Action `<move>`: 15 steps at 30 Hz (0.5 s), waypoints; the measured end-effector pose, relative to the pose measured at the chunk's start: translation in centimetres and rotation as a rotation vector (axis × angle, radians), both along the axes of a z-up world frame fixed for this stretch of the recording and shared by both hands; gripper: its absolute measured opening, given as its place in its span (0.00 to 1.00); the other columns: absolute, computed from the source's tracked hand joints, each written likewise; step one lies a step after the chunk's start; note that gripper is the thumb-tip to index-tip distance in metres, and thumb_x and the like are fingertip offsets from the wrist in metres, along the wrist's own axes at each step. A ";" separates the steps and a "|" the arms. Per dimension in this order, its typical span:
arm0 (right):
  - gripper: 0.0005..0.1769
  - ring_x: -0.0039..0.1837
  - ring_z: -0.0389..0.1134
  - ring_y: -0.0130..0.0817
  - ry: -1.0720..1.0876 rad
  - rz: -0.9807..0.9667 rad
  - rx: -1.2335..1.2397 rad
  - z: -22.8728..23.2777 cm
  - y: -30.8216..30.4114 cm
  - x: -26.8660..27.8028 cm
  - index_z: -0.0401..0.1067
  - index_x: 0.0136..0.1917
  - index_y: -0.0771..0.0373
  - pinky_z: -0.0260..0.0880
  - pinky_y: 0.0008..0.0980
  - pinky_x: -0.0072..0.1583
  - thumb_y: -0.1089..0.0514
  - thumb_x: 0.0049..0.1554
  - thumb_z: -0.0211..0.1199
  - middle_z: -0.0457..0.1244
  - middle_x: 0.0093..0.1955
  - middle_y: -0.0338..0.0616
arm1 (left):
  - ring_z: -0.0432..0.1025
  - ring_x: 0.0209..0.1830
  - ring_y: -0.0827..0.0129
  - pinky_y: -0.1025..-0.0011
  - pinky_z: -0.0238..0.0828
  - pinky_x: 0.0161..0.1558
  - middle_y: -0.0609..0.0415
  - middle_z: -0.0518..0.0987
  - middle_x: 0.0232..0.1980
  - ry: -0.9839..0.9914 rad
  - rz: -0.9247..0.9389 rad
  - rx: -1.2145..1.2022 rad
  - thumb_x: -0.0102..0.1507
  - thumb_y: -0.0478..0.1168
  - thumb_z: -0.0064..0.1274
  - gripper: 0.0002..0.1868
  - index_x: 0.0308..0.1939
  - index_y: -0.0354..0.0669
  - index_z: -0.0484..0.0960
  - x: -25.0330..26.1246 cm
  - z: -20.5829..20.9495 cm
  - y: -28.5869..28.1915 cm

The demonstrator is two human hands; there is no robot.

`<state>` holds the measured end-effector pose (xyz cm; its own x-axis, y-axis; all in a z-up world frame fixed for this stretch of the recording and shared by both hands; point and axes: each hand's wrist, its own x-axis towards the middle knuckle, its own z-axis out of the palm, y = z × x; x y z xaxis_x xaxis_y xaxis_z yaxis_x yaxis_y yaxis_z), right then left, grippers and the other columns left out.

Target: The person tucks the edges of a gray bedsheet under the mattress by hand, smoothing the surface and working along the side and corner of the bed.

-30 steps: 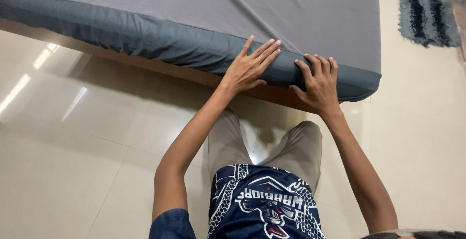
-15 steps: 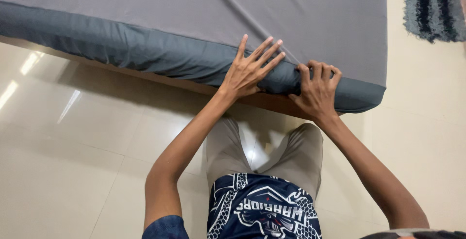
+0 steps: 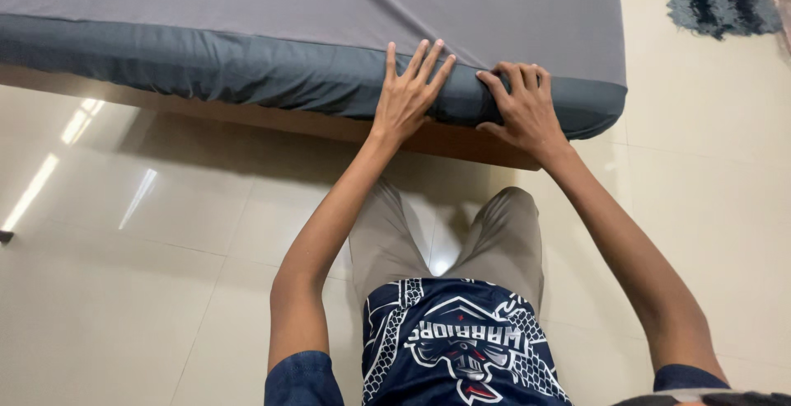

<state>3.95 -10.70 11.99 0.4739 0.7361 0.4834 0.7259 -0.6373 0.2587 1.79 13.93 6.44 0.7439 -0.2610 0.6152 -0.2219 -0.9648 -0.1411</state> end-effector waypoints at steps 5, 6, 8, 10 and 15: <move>0.54 0.80 0.53 0.41 0.020 -0.035 -0.142 0.5 -5.3 0.6 0.58 0.80 0.51 0.46 0.61 0.77 0.47 0.45 0.78 0.53 0.80 0.42 | 0.49 0.82 0.57 0.30 0.35 0.75 0.47 0.54 0.82 0.102 0.160 0.064 0.42 0.57 0.75 0.66 0.80 0.55 0.56 -1.2 1.8 -1.8; 0.54 0.81 0.52 0.42 0.042 -0.050 -0.136 0.8 -6.3 0.9 0.58 0.80 0.51 0.45 0.63 0.78 0.46 0.45 0.78 0.53 0.81 0.42 | 0.48 0.82 0.57 0.30 0.34 0.75 0.47 0.53 0.82 0.111 0.204 0.096 0.41 0.59 0.75 0.68 0.80 0.55 0.55 -1.4 2.4 -2.3; 0.55 0.81 0.51 0.44 0.080 -0.078 -0.120 1.4 -8.2 1.1 0.57 0.79 0.51 0.45 0.65 0.78 0.45 0.44 0.78 0.52 0.81 0.43 | 0.44 0.82 0.57 0.32 0.32 0.74 0.47 0.49 0.82 0.210 0.155 0.094 0.37 0.64 0.74 0.72 0.80 0.52 0.53 -1.9 3.3 -3.2; 0.56 0.81 0.51 0.46 0.116 -0.091 -0.102 1.9 -9.5 1.3 0.56 0.80 0.52 0.45 0.67 0.78 0.44 0.43 0.78 0.52 0.81 0.45 | 0.41 0.83 0.57 0.34 0.31 0.75 0.46 0.48 0.82 0.236 0.051 0.035 0.37 0.67 0.73 0.73 0.79 0.49 0.53 -2.3 3.5 -4.4; 0.60 0.82 0.50 0.47 0.091 -0.163 -0.172 1.7 -9.4 1.5 0.55 0.80 0.52 0.45 0.72 0.76 0.42 0.40 0.79 0.50 0.82 0.45 | 0.44 0.85 0.60 0.43 0.34 0.83 0.49 0.51 0.84 0.000 -0.232 -0.104 0.48 0.67 0.70 0.64 0.79 0.44 0.57 -0.2 1.0 -9.0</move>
